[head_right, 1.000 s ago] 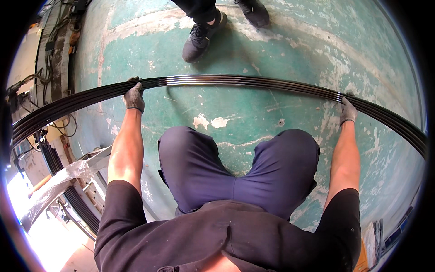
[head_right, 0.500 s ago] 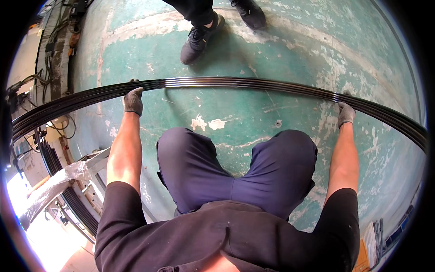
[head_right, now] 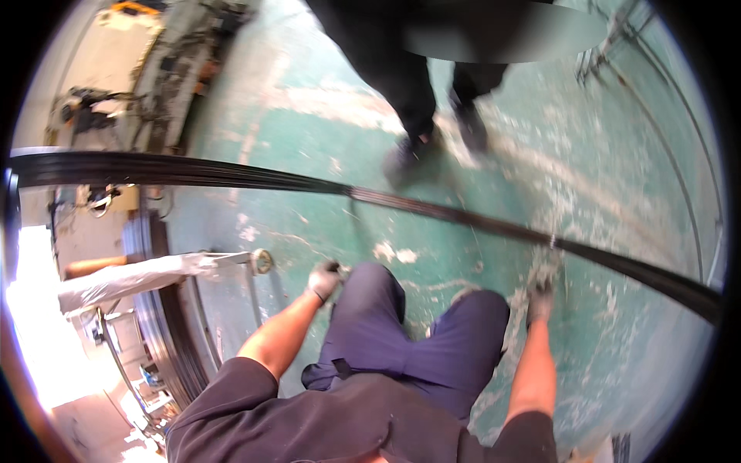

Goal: The person collaborates with a coworker to assemble metal frames by picking up bent metal bars, aligning them into rectangular shapes, and placing them onto a metal rack. The person repeatedly handles the bars, coordinating with the coworker to complete the assembly.

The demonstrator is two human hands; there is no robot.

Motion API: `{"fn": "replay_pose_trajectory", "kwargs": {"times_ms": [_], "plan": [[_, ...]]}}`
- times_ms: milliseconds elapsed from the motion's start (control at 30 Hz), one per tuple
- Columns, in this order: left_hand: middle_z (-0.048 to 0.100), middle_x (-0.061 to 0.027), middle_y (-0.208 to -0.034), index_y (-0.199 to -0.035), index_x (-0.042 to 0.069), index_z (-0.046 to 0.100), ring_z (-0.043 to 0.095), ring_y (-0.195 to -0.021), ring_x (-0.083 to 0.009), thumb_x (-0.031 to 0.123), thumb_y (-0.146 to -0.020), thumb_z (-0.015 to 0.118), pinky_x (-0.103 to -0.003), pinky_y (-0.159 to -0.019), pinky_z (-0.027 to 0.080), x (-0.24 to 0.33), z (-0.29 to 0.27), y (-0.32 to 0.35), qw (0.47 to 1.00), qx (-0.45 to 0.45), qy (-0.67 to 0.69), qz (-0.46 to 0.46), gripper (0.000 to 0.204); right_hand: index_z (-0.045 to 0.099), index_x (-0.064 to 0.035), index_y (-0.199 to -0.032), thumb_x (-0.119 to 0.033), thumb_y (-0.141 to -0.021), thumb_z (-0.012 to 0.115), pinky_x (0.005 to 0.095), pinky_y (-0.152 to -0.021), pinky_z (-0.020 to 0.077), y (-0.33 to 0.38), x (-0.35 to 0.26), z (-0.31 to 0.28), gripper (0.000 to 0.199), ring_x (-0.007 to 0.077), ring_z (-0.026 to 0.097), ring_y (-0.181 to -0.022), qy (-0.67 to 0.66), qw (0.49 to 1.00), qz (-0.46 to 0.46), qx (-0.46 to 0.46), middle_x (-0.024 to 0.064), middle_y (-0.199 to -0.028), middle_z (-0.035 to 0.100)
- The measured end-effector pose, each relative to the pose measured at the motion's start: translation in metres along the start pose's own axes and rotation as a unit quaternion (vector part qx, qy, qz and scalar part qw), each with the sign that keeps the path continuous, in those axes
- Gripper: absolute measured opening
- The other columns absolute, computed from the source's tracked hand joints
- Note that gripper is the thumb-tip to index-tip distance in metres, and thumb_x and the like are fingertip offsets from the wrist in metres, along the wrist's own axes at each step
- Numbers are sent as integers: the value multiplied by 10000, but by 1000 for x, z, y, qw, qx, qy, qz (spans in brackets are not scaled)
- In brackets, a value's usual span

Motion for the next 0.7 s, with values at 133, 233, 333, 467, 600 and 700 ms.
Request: {"fn": "replay_pose_trajectory", "kwargs": {"times_ms": [133, 233, 333, 467, 600, 700], "plan": [[737, -160, -1346, -1369, 6, 693, 703, -1242, -259, 307, -845, 803, -346, -1090, 524, 55, -69, 178, 976, 7, 197, -94, 614, 464, 20, -1567, -59, -889, 710, 350, -1016, 538, 126, -92, -27, 726, 243, 677, -1188, 31, 998, 46, -10, 191, -1325, 693], [746, -163, -1323, -1362, 12, 697, 707, -1236, -267, 255, -860, 763, -340, -1081, 525, 65, -120, 263, 967, -6, 230, -109, 562, 555, 47, -1473, -71, -892, 730, 335, -968, 538, 199, -129, -63, 617, 205, 684, -1086, 32, 999, 8, 6, 131, -1204, 725], [747, -155, -1326, -1333, 45, 728, 684, -1286, -274, 239, -865, 726, -350, -1117, 502, 66, -165, 335, 985, -19, 159, -61, 506, 592, 48, -1425, -69, -869, 755, 330, -958, 539, 267, -199, -81, 591, 201, 692, -1050, -29, 999, 22, 1, 110, -1180, 731], [764, -169, -1271, -1299, 20, 733, 721, -1199, -275, 220, -859, 738, -356, -1068, 539, 87, -223, 414, 978, 7, 206, -29, 483, 628, 51, -1391, -82, -815, 776, 342, -990, 534, 337, -255, -106, 610, 235, 709, -1083, -2, 999, 28, -29, 145, -1217, 746], [795, -157, -1137, -1257, 16, 751, 755, -1034, -220, 157, -866, 717, -334, -959, 575, 80, -224, 463, 934, 110, 330, -86, 417, 677, 39, -1341, -146, -790, 781, 361, -961, 550, 371, -275, -118, 591, 265, 723, -1069, 98, 993, 17, -69, 180, -1179, 766], [805, -146, -1080, -1267, 40, 760, 769, -968, -214, 162, -860, 708, -335, -932, 586, 50, -179, 493, 961, 79, 244, -101, 428, 709, 8, -1310, -137, -792, 770, 371, -870, 559, 398, -287, -134, 542, 256, 715, -948, 145, 987, 11, -75, 153, -1041, 771]]}}
Point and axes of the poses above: each hand's wrist, its own y-axis away from the middle knuckle, its own z-axis out of the palm, x = y × z, the point moved 2 cm from there along -y, towards the middle knuckle
